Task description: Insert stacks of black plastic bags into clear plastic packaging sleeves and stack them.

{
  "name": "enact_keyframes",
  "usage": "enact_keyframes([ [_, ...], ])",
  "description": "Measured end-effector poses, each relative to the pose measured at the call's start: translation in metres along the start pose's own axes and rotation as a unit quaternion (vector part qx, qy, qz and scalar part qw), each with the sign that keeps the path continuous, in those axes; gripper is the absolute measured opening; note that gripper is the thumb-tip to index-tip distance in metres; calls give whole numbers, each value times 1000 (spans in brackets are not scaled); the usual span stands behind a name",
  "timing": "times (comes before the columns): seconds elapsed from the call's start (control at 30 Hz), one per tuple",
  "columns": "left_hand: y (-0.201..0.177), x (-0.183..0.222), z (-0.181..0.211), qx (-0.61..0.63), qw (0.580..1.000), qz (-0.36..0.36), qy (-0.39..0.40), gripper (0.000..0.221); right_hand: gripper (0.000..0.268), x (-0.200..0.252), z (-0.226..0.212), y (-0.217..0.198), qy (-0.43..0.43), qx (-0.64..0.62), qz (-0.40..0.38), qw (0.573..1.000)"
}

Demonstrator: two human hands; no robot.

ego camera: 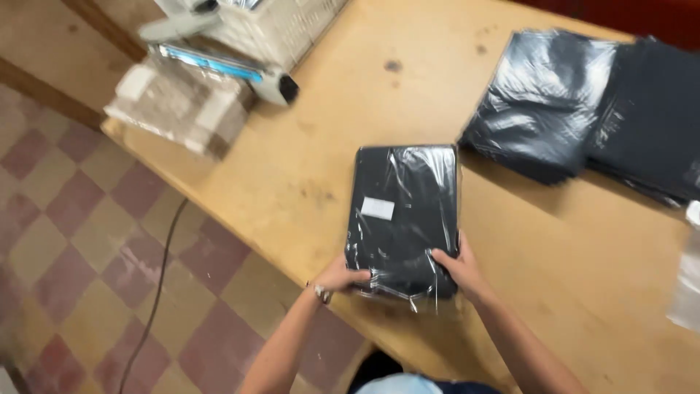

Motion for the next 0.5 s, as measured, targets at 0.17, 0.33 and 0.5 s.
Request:
enact_keyframes([
  [0.17,-160,-212,16,-46,992,110,28,76,90,-177,-31,98,-111,-20,41,993],
  [0.33,-247,-328,90,-90,975,203,17,74,85,-293,-57,150,-183,207,102,956],
  [0.5,-321,-466,95,-207,956,209,17,50,50,-359,-35,172,-228,262,191,918],
])
Point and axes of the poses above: each hand's wrist, its own x-axis away from the middle knuckle, its own y-axis out of the palm, z = x × y, the point moved 6 cm from there along -x, towards the middle knuckle, and after that the axes turned 2 degrees about -y, right-handed, at the moved point
